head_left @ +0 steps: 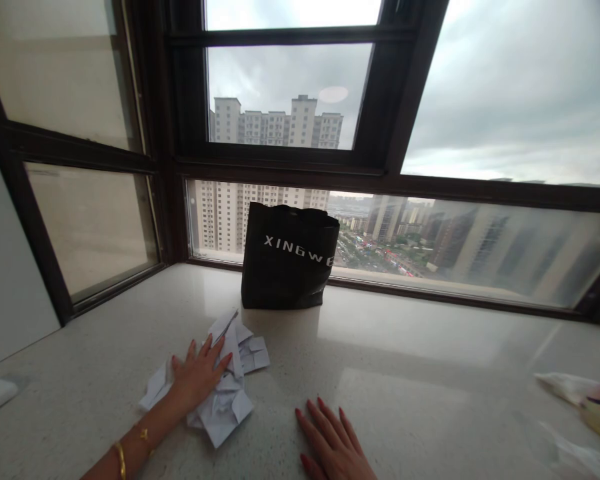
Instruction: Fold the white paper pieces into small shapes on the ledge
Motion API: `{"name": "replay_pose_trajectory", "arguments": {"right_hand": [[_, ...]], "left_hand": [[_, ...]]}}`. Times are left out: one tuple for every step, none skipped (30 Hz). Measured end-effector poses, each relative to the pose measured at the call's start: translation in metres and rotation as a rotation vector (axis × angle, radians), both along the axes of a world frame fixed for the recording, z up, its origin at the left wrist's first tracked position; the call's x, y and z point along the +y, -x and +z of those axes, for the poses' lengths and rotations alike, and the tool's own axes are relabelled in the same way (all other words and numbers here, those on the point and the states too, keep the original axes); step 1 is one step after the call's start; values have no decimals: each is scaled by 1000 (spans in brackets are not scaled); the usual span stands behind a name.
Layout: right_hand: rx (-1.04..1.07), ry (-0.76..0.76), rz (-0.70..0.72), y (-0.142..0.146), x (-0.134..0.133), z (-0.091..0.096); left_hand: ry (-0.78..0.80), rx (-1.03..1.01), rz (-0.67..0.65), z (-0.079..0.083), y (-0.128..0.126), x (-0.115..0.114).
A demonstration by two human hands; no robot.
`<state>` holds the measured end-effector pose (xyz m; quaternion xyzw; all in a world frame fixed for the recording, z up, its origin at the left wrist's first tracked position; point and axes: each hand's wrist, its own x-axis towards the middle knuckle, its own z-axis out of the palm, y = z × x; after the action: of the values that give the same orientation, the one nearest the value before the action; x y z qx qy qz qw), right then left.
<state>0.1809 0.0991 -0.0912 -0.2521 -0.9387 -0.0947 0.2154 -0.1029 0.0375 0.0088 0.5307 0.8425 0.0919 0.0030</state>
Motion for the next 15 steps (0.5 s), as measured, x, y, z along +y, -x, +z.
{"name": "replay_pose_trajectory", "arguments": {"right_hand": [[0, 4, -1, 0, -1, 2], [1, 8, -2, 0, -2, 5], [6, 16, -4, 0, -3, 10], [11, 27, -2, -1, -5, 15], [25, 44, -7, -1, -6, 21], [54, 67, -22, -2, -7, 27], [89, 94, -40, -3, -9, 33], [134, 122, -68, -3, -10, 38], [186, 146, -101, -4, -11, 43], [236, 164, -133, -5, -13, 46], [279, 174, -156, -5, -13, 48], [308, 177, -165, -5, -14, 49], [328, 177, -168, -5, -14, 49], [342, 176, -164, -4, -14, 48], [344, 176, -151, -4, -14, 46]], "left_hand": [[4, 8, -36, -4, -7, 0], [13, 8, -82, -7, -16, -1], [18, 4, -147, -9, -27, -3], [17, -8, -212, -11, -38, -5], [25, -30, -286, -11, -49, -8], [30, -57, -353, -10, -58, -11], [38, -85, -411, -8, -64, -14], [45, -111, -446, -4, -68, -16], [47, -125, -450, 0, -69, -18], [44, -126, -424, 5, -65, -20], [40, -110, -360, 9, -59, -22], [23, -75, -269, 11, -50, -23], [12, -35, -172, 12, -38, -25], [0, 4, -65, 11, -27, -27], [-12, 32, 5, 8, -16, -30]]}}
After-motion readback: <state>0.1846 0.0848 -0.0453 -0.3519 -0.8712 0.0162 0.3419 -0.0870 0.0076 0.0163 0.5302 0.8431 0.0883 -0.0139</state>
